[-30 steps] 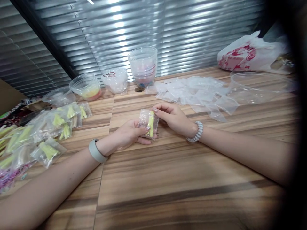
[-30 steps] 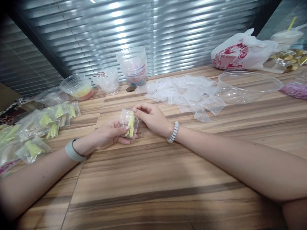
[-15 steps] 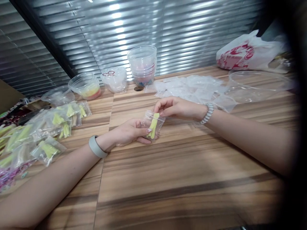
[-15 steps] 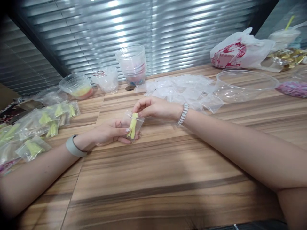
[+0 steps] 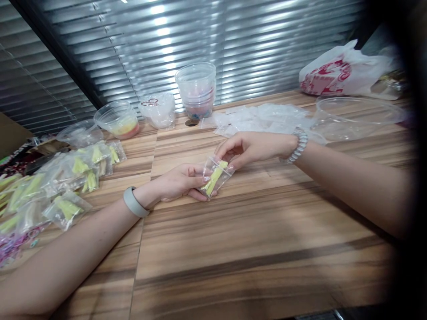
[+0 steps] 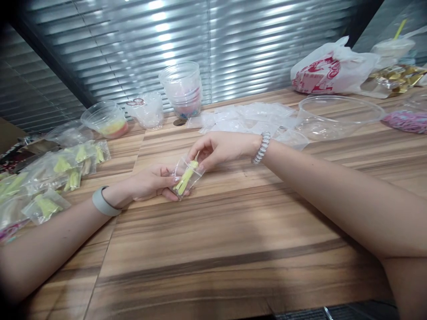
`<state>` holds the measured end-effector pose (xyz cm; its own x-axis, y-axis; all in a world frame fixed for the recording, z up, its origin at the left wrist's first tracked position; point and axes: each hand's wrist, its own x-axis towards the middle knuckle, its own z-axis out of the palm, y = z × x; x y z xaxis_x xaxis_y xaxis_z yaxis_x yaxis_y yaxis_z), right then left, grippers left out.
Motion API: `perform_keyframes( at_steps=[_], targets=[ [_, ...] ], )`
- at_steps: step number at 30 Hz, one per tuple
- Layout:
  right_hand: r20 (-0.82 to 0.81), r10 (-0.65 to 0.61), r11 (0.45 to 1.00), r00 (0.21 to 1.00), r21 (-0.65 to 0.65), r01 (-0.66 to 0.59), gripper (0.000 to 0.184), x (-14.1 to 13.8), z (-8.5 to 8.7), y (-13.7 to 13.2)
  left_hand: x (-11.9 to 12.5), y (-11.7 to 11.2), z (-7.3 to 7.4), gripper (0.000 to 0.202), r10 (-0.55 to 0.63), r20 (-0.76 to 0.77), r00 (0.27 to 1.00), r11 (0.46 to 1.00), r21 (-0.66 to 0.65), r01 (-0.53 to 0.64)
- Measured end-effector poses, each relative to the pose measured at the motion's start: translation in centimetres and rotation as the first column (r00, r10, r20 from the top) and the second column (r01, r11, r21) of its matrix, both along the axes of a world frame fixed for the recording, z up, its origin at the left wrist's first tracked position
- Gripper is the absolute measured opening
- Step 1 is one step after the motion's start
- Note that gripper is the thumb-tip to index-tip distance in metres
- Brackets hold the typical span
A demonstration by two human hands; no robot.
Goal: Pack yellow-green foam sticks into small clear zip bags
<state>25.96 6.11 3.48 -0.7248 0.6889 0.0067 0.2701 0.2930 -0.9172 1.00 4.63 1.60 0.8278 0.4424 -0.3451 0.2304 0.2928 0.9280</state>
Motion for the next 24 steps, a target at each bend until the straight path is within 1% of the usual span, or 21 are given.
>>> perform_keyframes(
  at_steps=[3,7,9,13,16,19,24],
  targets=[
    [0.061,0.062,0.996,0.996,0.062,-0.065,0.034,0.3,0.0,0.0,0.0,0.1,-0.1,0.036,-0.018,0.02,1.0,1.0,0.0,0.018],
    [0.113,0.073,0.992,0.991,0.097,-0.084,0.03,0.2,0.4,-0.4,-0.1,0.1,-0.3,0.036,-0.015,-0.004,1.0,1.0,0.023,0.015],
    [0.105,0.045,0.991,0.993,0.119,-0.058,0.025,-0.1,0.7,-0.7,-0.1,0.2,-0.4,0.037,-0.009,0.002,1.0,1.0,0.013,0.009],
    [0.018,-0.052,0.987,0.998,0.154,0.049,0.018,-0.5,0.7,-0.6,-0.3,0.5,-0.9,0.036,-0.006,0.046,0.999,1.0,-0.03,0.007],
    [-0.064,-0.104,0.984,0.993,0.142,0.112,0.012,-0.8,-0.1,-0.4,-0.4,0.7,-1.2,0.037,0.007,0.063,0.998,0.999,-0.042,-0.004],
    [-0.137,-0.136,0.982,0.981,0.108,0.152,0.007,-1.2,-0.9,-0.3,-0.5,0.8,-1.3,0.039,-0.006,0.076,0.997,0.999,-0.05,0.01],
    [-0.156,-0.176,0.98,0.972,0.066,0.188,0.005,-1.6,-1.4,-0.6,-0.5,0.8,-1.2,0.036,-0.03,0.083,0.996,0.998,-0.044,0.033]
  ],
)
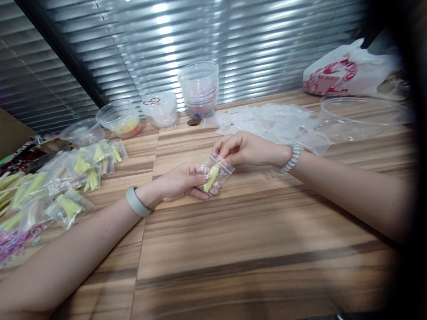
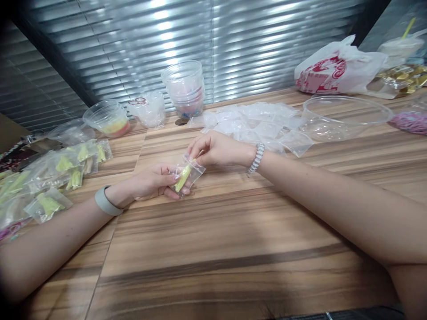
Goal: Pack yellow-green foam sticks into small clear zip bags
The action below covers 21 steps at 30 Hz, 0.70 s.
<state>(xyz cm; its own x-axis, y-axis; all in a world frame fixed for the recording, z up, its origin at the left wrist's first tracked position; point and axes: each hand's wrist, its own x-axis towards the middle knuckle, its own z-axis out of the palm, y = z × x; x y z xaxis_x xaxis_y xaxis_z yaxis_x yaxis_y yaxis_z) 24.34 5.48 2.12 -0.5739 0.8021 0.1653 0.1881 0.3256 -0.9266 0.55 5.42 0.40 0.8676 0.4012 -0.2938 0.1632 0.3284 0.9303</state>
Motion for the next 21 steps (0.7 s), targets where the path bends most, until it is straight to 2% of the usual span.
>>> perform_keyframes(
  at_steps=[11,17,21],
  targets=[
    [0.037,0.041,0.999,0.998,0.006,-0.041,0.006,-0.35,-0.34,-0.29,-0.14,-0.05,0.1,0.032,-0.035,-0.006,0.999,0.998,0.053,0.035],
    [0.017,-0.003,0.999,1.0,-0.052,0.004,0.009,-0.73,-0.11,-0.53,-0.24,0.3,-0.52,0.031,-0.012,0.049,0.999,1.0,0.013,0.011],
    [0.047,-0.051,0.998,0.998,-0.045,0.053,0.014,-0.79,0.12,-0.6,-0.33,0.41,-0.68,0.035,-0.002,0.049,0.999,1.0,0.012,0.001]
  ],
)
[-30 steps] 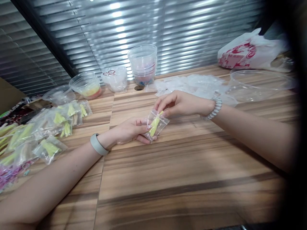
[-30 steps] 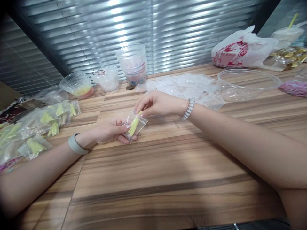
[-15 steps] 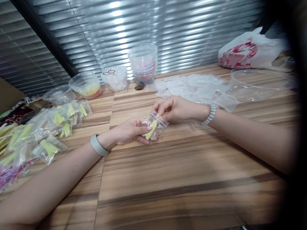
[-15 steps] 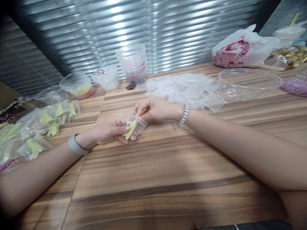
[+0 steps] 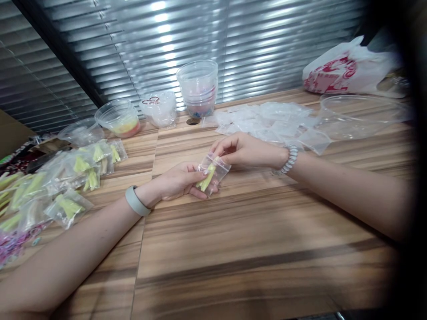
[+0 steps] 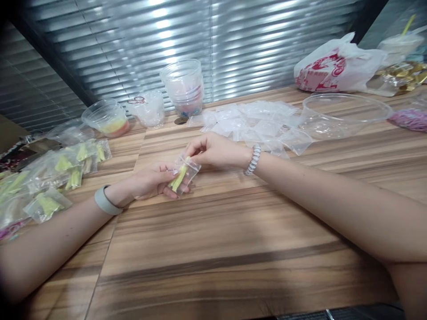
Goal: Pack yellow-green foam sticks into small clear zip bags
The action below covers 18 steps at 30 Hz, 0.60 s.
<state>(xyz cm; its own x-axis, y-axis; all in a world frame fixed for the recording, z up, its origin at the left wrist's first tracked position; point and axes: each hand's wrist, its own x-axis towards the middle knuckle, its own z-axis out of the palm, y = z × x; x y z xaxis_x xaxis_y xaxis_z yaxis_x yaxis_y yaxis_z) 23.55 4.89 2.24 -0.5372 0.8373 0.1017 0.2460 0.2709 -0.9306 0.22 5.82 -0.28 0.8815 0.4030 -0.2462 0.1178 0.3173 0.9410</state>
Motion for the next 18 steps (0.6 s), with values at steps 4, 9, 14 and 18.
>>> perform_keyframes(
  at_steps=[4,9,14,18],
  targets=[
    [0.034,0.008,0.999,0.999,-0.047,-0.006,0.016,-0.1,0.3,-0.3,0.1,-0.1,0.2,0.041,0.035,-0.037,0.999,0.999,-0.015,-0.036],
    [0.007,-0.082,0.995,0.997,-0.047,0.083,0.017,-1.0,0.3,-1.1,0.1,0.1,0.3,0.033,0.026,-0.024,0.999,0.999,-0.034,-0.027],
    [-0.123,-0.086,0.991,0.989,-0.109,0.073,0.024,-1.8,0.6,-1.7,-0.2,0.3,0.2,0.034,0.041,0.122,0.992,0.988,-0.155,-0.022],
    [-0.169,-0.043,0.999,0.985,-0.023,0.039,0.03,-1.3,0.6,-1.2,-0.3,0.1,0.2,0.037,0.141,0.144,0.979,0.962,-0.253,-0.101]
  ],
)
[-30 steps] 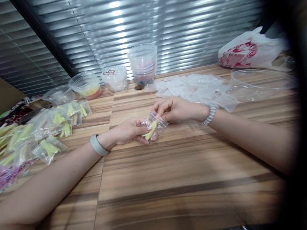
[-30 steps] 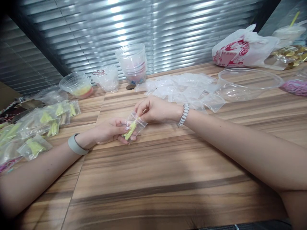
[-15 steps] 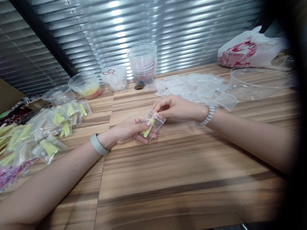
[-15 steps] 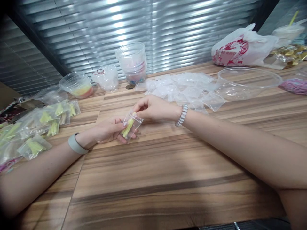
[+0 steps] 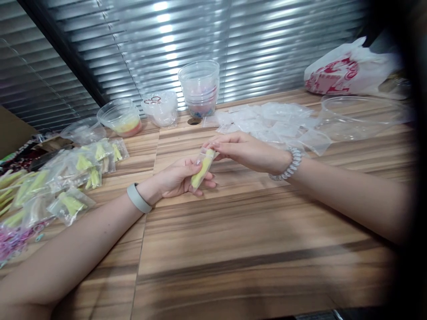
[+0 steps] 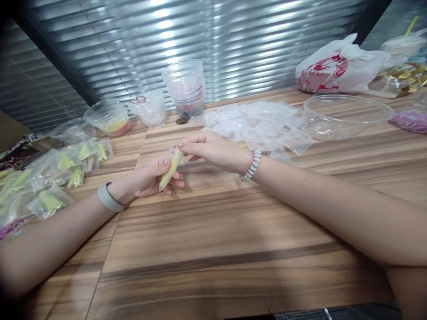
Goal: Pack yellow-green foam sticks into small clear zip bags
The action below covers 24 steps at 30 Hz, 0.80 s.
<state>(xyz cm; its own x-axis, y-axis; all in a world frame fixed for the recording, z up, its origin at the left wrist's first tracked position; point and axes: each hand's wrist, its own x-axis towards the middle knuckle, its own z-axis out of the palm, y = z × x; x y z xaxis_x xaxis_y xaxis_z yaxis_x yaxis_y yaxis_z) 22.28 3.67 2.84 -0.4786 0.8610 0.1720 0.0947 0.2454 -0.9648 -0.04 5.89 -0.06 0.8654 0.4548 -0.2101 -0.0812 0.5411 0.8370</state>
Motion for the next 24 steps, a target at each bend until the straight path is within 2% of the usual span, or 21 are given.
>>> perform_keyframes(
  at_steps=[3,6,8,11,19,22,24],
  targets=[
    [0.028,0.046,0.988,0.999,0.146,-0.05,0.025,0.3,-0.2,0.2,-0.1,0.0,-0.1,0.029,-0.008,0.043,0.999,0.998,-0.068,0.011],
    [0.056,0.046,0.978,0.997,0.2,-0.056,0.023,0.0,-0.3,0.1,0.0,0.2,-0.3,0.032,-0.065,0.029,0.997,0.996,-0.064,0.067],
    [0.075,-0.003,0.98,0.997,0.201,-0.012,0.026,-0.3,-0.3,0.0,0.2,0.3,-0.3,0.044,-0.086,-0.008,0.996,0.995,-0.042,0.086],
    [0.109,-0.074,0.979,0.991,0.199,0.052,0.033,-0.4,-0.3,0.1,0.5,0.2,-0.1,0.057,-0.058,-0.023,0.998,0.998,-0.035,0.058],
    [0.136,-0.131,0.986,0.982,0.124,0.114,0.037,0.1,0.0,-0.1,0.7,-0.2,0.5,0.07,-0.071,0.016,0.997,0.997,-0.039,0.072],
    [0.124,-0.194,0.975,0.973,0.131,0.178,0.037,0.2,0.0,-0.2,0.6,-0.7,0.2,0.069,-0.003,0.034,0.999,1.0,0.013,0.003],
    [0.112,-0.247,0.962,0.963,0.149,0.229,0.037,0.4,-0.1,0.0,0.7,-1.1,-0.1,0.066,0.102,0.046,0.994,0.991,0.076,-0.105]
  ],
)
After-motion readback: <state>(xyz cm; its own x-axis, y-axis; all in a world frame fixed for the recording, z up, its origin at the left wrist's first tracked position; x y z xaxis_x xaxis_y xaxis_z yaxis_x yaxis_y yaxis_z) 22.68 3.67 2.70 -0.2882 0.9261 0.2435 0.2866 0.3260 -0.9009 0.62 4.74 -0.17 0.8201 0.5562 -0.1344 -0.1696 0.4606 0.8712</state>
